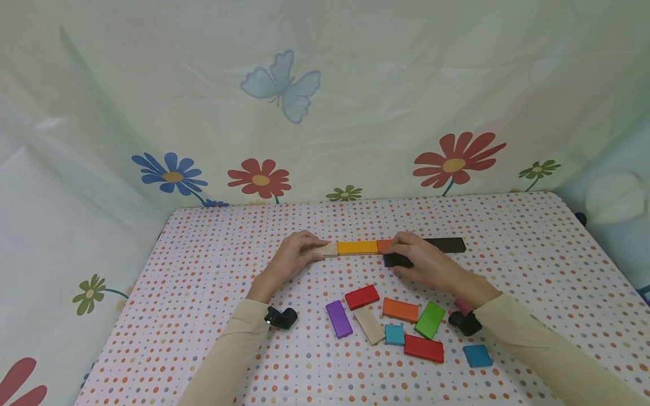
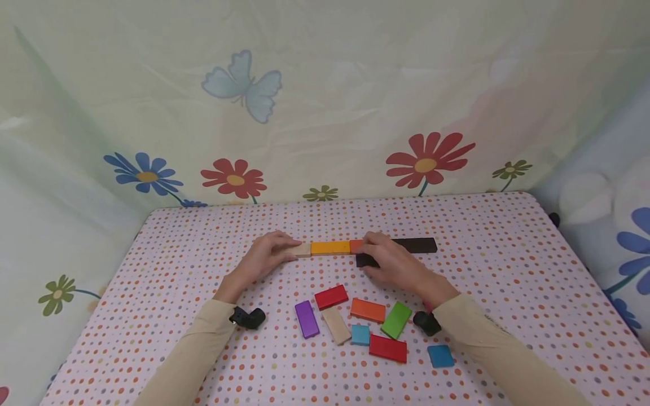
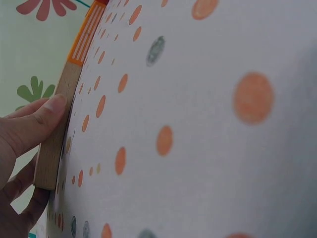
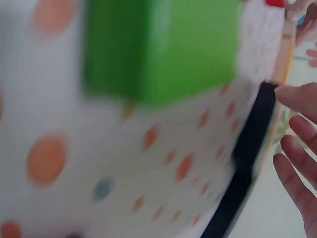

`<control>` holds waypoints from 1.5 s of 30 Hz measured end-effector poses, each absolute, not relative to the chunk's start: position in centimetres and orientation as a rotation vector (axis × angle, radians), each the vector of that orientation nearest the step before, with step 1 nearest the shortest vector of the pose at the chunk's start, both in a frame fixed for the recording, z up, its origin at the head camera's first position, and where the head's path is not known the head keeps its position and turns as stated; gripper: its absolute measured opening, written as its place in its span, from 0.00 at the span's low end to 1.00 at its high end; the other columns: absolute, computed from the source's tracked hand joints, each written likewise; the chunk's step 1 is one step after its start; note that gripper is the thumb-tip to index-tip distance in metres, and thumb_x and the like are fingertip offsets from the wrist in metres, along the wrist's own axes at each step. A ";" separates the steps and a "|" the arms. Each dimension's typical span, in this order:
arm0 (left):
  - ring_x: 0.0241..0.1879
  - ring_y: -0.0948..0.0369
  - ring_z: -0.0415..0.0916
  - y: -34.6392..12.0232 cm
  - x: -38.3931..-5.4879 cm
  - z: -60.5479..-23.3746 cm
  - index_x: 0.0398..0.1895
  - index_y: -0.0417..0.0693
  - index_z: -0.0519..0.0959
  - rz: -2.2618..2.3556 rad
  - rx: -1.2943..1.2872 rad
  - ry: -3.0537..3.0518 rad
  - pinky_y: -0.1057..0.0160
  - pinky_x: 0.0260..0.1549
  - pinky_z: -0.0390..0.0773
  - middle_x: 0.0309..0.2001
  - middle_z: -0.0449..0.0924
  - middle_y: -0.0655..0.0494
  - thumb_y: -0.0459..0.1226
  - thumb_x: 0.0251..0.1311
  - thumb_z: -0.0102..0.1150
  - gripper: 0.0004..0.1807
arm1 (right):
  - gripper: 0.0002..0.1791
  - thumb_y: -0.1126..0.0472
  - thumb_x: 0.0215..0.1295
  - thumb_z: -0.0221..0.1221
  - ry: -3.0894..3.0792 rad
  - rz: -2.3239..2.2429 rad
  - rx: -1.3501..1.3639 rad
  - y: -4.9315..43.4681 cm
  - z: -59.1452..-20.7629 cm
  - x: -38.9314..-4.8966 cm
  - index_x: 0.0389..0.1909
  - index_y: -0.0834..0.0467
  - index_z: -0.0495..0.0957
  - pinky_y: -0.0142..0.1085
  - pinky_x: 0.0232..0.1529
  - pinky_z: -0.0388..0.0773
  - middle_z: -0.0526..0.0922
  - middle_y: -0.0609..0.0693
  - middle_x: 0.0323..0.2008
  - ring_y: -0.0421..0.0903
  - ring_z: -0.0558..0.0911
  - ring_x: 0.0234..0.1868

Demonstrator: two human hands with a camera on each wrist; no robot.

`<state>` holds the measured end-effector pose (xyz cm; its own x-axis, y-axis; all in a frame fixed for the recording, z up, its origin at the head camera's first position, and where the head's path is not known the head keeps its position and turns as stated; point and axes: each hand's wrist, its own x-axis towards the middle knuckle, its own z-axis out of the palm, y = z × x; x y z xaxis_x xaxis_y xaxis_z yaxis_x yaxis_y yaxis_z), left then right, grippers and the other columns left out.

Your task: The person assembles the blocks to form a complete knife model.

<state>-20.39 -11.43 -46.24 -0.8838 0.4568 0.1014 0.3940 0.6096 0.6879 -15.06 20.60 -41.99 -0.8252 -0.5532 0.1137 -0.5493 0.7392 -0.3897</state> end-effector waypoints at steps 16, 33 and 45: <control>0.56 0.53 0.79 -11.4 -20.3 -46.4 0.59 0.49 0.87 1.150 0.715 2.729 0.50 0.61 0.77 0.53 0.85 0.51 0.35 0.63 0.72 0.20 | 0.13 0.68 0.68 0.69 2.519 -0.718 -1.236 15.5 -42.0 -12.3 0.53 0.60 0.87 0.39 0.53 0.83 0.80 0.48 0.51 0.45 0.80 0.52; 0.57 0.53 0.79 -11.6 -20.2 -46.2 0.59 0.50 0.87 1.125 0.718 2.722 0.51 0.60 0.77 0.56 0.85 0.51 0.36 0.64 0.71 0.19 | 0.18 0.70 0.65 0.70 2.511 -0.597 -1.244 15.6 -42.6 -13.0 0.55 0.58 0.86 0.41 0.54 0.84 0.81 0.49 0.50 0.46 0.80 0.51; 0.57 0.53 0.79 -11.6 -20.5 -46.1 0.60 0.49 0.86 1.122 0.745 2.715 0.51 0.61 0.77 0.57 0.85 0.50 0.36 0.65 0.71 0.20 | 0.21 0.68 0.61 0.73 2.659 -0.736 -0.962 16.7 -41.8 -15.7 0.55 0.57 0.85 0.42 0.51 0.84 0.81 0.48 0.48 0.45 0.78 0.48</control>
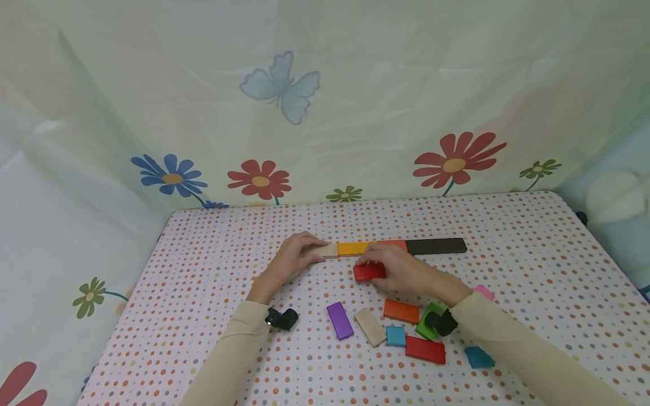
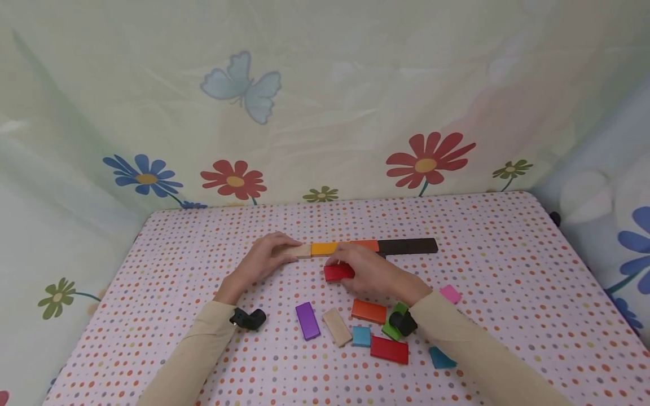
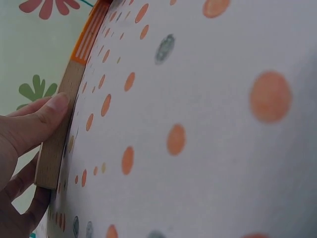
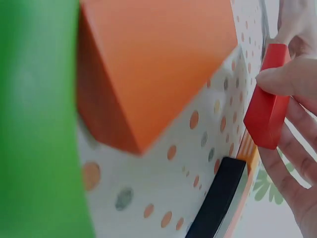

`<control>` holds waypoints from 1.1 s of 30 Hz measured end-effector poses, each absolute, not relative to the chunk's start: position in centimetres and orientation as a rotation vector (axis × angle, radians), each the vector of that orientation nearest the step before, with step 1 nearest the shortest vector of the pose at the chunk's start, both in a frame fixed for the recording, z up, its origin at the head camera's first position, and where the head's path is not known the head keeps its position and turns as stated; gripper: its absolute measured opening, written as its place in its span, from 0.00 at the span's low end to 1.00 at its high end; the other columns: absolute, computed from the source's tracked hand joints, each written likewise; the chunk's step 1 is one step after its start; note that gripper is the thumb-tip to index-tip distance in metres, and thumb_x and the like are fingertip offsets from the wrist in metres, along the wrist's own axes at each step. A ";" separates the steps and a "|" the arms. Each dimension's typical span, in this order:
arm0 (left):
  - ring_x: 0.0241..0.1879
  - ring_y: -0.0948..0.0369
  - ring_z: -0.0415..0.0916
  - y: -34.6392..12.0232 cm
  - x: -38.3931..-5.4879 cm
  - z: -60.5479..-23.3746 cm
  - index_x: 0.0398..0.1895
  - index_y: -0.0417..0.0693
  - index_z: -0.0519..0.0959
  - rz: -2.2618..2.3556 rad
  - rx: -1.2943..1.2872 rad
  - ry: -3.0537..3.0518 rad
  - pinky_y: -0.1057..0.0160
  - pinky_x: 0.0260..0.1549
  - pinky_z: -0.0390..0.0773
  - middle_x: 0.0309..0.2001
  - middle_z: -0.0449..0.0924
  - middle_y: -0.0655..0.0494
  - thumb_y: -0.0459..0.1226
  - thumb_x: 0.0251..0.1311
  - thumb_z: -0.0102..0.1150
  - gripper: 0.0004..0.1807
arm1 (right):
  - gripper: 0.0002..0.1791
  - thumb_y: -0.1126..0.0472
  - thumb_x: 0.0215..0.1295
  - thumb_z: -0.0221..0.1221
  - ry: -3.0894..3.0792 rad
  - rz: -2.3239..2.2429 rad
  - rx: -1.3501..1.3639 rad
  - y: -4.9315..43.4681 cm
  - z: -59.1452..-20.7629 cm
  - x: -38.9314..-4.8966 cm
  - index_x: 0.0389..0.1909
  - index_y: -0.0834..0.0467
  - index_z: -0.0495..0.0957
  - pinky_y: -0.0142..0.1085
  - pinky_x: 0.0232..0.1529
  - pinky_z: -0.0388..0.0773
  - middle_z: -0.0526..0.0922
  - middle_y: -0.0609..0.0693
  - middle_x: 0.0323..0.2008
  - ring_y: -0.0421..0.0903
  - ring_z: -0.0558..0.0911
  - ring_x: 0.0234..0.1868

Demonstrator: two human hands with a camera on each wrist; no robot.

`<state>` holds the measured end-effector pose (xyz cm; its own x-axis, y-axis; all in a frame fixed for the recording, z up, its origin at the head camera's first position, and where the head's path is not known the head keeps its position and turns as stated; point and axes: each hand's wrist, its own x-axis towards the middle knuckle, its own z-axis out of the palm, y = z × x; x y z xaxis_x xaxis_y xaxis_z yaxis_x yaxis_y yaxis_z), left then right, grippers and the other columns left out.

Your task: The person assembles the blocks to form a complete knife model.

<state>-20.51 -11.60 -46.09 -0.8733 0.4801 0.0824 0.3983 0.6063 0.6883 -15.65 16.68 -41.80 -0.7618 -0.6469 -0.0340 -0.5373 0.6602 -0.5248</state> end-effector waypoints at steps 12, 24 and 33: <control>0.56 0.53 0.80 -11.6 -20.4 -46.1 0.59 0.49 0.87 1.150 0.744 2.711 0.51 0.60 0.78 0.55 0.85 0.51 0.35 0.64 0.72 0.20 | 0.21 0.71 0.58 0.74 2.782 -0.732 -0.898 16.7 -42.6 -16.9 0.54 0.61 0.85 0.49 0.54 0.83 0.81 0.53 0.47 0.50 0.79 0.49; 0.56 0.53 0.80 -11.5 -20.6 -45.9 0.59 0.48 0.87 1.147 0.716 2.703 0.52 0.59 0.78 0.55 0.85 0.51 0.35 0.64 0.72 0.20 | 0.21 0.70 0.57 0.75 2.821 -0.610 -0.917 16.4 -42.8 -17.1 0.53 0.61 0.86 0.50 0.55 0.83 0.81 0.56 0.49 0.53 0.79 0.51; 0.56 0.53 0.80 -11.5 -20.6 -45.9 0.59 0.48 0.87 1.138 0.725 2.709 0.51 0.60 0.78 0.56 0.85 0.50 0.34 0.63 0.72 0.20 | 0.21 0.70 0.58 0.75 2.842 -0.589 -0.887 16.1 -42.7 -17.1 0.53 0.61 0.86 0.47 0.53 0.84 0.80 0.54 0.47 0.51 0.78 0.49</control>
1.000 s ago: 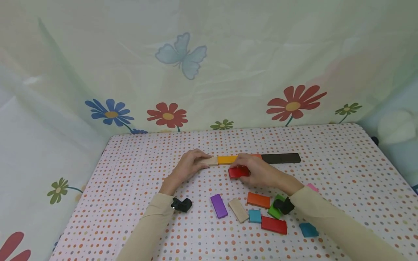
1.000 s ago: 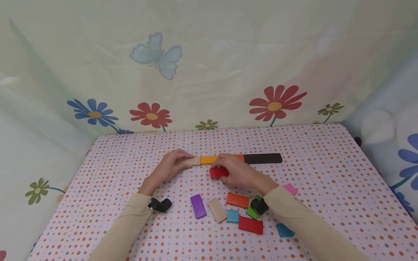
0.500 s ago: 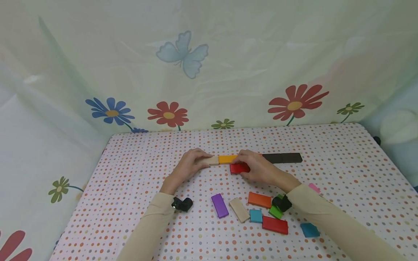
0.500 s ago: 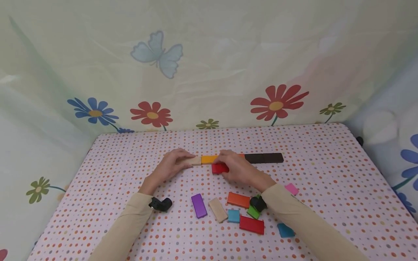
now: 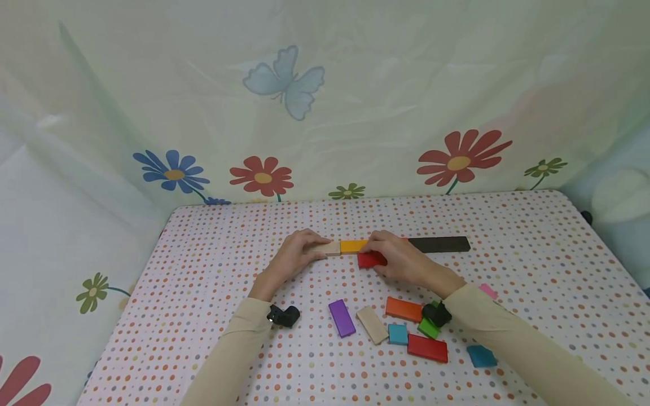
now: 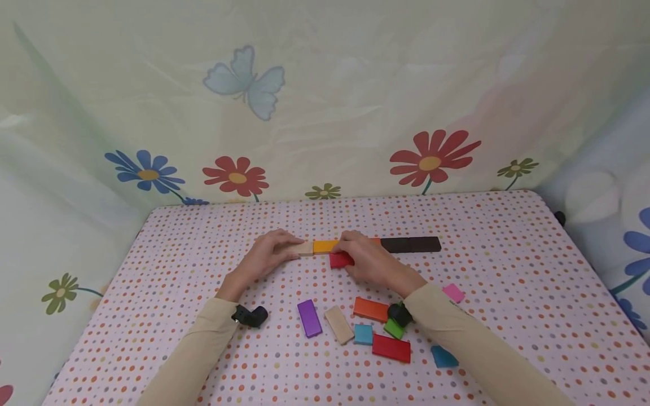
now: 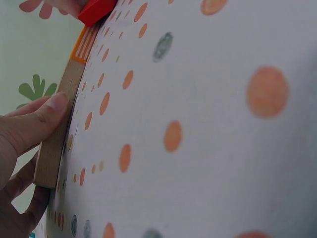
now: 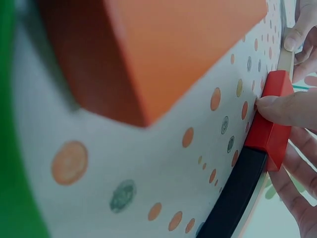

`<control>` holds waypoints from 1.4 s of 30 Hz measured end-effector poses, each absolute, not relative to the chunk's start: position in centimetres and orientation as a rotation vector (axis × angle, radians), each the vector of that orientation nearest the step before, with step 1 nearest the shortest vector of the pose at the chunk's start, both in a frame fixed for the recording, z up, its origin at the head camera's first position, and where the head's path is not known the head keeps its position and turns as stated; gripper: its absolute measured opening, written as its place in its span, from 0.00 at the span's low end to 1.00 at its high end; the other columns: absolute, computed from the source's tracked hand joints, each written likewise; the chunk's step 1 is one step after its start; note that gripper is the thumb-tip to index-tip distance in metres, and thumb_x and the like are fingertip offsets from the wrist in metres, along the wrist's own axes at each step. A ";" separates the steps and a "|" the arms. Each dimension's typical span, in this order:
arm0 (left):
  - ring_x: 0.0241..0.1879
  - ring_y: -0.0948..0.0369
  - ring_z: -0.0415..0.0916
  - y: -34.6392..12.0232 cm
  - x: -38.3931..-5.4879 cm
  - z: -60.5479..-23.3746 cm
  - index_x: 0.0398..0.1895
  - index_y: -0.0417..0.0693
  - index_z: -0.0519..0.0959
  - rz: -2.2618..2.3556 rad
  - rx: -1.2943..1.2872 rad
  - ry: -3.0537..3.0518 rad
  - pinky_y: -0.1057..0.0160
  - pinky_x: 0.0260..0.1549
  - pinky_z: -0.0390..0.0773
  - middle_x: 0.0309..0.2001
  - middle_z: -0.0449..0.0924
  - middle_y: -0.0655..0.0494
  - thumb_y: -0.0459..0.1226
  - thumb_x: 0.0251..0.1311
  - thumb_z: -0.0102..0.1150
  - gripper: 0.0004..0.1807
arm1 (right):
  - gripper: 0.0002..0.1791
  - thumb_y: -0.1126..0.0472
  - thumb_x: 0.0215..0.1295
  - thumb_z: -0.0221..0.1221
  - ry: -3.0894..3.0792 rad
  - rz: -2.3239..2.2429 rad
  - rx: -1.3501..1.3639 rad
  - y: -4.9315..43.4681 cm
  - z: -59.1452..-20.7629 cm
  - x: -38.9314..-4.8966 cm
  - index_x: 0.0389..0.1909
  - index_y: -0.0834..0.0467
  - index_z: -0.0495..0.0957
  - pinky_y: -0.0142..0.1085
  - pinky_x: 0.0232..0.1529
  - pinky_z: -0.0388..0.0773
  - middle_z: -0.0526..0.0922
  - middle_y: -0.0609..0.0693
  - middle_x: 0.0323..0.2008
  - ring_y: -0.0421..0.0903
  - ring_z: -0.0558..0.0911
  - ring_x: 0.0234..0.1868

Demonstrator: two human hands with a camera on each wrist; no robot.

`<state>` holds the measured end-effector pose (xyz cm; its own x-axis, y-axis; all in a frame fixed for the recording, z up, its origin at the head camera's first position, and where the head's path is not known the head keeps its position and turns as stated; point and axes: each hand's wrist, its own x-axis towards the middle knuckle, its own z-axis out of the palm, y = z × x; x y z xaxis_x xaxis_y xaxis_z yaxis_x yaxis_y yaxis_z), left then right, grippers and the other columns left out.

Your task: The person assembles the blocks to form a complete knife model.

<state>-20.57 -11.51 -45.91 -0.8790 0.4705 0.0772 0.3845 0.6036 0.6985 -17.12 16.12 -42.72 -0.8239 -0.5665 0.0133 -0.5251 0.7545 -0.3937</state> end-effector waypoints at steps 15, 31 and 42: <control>0.57 0.52 0.79 -11.5 -20.7 -45.9 0.59 0.49 0.87 1.132 0.734 2.722 0.51 0.60 0.77 0.56 0.85 0.50 0.34 0.64 0.72 0.20 | 0.21 0.68 0.59 0.75 2.857 -0.565 -0.833 15.9 -42.6 -17.3 0.54 0.62 0.86 0.47 0.53 0.84 0.81 0.55 0.47 0.51 0.78 0.49; 0.57 0.51 0.80 -11.6 -20.6 -46.1 0.60 0.49 0.86 1.135 0.747 2.717 0.50 0.61 0.77 0.56 0.85 0.49 0.35 0.65 0.71 0.20 | 0.13 0.67 0.65 0.71 2.882 -0.766 -0.904 17.6 -39.6 -16.6 0.49 0.64 0.87 0.46 0.47 0.85 0.81 0.56 0.45 0.53 0.80 0.47; 0.57 0.52 0.80 -11.6 -20.5 -46.2 0.60 0.50 0.87 1.141 0.739 2.719 0.50 0.61 0.78 0.55 0.85 0.50 0.35 0.64 0.72 0.20 | 0.15 0.67 0.61 0.74 2.826 -0.836 -0.956 20.4 -36.8 -13.9 0.50 0.59 0.88 0.46 0.44 0.85 0.84 0.52 0.44 0.51 0.81 0.44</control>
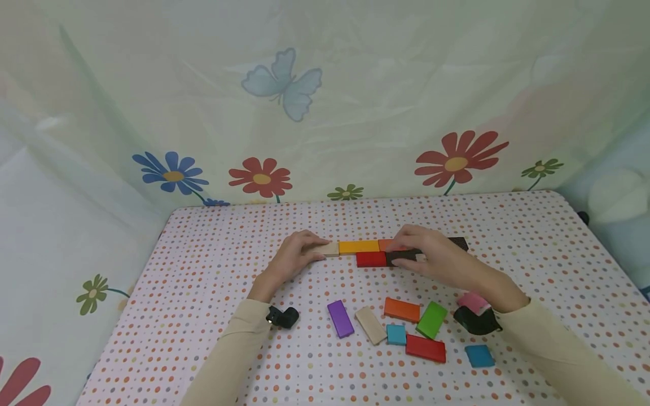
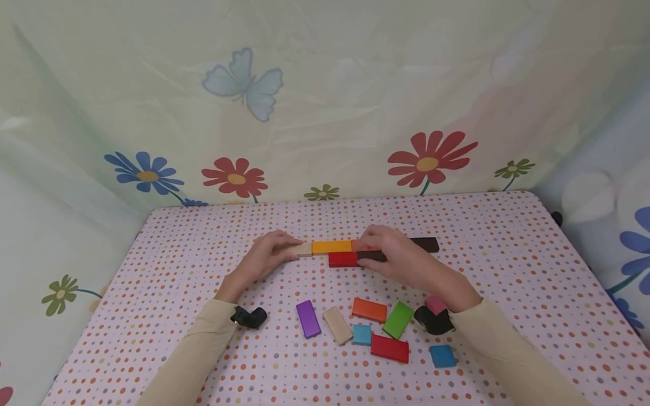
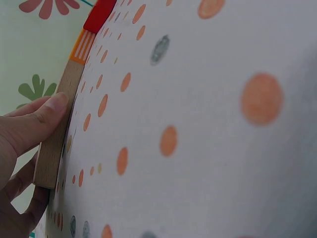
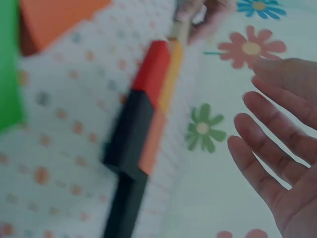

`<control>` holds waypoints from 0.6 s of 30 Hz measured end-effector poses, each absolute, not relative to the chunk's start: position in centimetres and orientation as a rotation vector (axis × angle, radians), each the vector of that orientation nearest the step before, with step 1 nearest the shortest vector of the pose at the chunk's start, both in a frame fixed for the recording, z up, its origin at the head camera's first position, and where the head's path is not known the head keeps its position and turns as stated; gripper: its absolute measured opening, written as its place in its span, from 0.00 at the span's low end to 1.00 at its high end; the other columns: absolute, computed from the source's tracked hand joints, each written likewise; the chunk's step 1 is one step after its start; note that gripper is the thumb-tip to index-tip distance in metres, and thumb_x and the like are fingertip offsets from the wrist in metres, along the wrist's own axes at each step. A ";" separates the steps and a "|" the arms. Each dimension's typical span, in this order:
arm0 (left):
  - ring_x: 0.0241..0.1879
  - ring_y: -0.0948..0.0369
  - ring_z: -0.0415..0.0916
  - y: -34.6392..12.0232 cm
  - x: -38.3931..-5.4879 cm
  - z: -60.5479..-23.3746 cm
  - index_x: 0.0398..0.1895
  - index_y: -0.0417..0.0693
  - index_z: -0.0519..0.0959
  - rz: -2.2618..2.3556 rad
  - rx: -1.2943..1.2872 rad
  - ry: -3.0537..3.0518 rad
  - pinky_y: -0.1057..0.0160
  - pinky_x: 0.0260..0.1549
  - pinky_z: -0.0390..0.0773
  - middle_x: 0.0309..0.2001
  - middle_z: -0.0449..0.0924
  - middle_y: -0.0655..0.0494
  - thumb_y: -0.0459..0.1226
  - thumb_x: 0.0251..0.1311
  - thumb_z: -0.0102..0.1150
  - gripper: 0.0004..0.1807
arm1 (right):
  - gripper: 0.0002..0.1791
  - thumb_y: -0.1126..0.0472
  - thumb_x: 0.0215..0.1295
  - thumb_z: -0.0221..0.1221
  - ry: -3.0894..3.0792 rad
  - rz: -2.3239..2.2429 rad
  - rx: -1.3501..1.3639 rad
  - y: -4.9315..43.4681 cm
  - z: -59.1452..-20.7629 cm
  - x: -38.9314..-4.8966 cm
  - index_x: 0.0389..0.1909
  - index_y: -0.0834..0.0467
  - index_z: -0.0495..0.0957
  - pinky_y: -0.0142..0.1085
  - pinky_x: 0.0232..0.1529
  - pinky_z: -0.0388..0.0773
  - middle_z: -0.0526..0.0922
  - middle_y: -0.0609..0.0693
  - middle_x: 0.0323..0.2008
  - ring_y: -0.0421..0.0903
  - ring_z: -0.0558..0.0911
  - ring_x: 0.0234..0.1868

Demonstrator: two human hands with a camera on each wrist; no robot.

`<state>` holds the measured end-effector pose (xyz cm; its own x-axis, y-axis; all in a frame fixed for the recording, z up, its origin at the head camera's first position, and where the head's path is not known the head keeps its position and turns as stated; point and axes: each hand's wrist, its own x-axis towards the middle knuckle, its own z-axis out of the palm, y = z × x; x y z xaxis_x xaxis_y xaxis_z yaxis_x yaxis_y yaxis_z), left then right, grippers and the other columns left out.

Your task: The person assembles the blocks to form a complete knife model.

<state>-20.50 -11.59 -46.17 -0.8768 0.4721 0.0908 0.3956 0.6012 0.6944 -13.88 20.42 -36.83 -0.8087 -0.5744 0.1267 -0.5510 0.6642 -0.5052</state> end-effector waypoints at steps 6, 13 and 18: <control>0.57 0.52 0.80 -11.6 -20.5 -46.3 0.60 0.49 0.87 1.145 0.741 2.719 0.50 0.60 0.78 0.55 0.85 0.51 0.35 0.64 0.72 0.20 | 0.15 0.63 0.62 0.74 2.640 -0.783 -0.996 20.4 -39.3 -12.0 0.50 0.58 0.87 0.40 0.45 0.86 0.81 0.48 0.45 0.46 0.80 0.44; 0.58 0.52 0.79 -11.5 -20.4 -46.2 0.60 0.50 0.87 1.136 0.727 2.719 0.50 0.61 0.77 0.56 0.85 0.51 0.35 0.64 0.72 0.20 | 0.19 0.60 0.62 0.75 2.517 -0.774 -0.944 20.5 -41.5 -10.5 0.53 0.57 0.86 0.37 0.46 0.84 0.79 0.42 0.46 0.39 0.78 0.43; 0.58 0.52 0.79 -11.6 -20.4 -46.2 0.60 0.51 0.87 1.140 0.716 2.718 0.50 0.62 0.77 0.56 0.85 0.51 0.35 0.64 0.72 0.20 | 0.23 0.58 0.61 0.76 2.549 -0.716 -0.824 20.5 -42.2 -9.6 0.57 0.55 0.85 0.47 0.53 0.83 0.80 0.42 0.49 0.42 0.78 0.48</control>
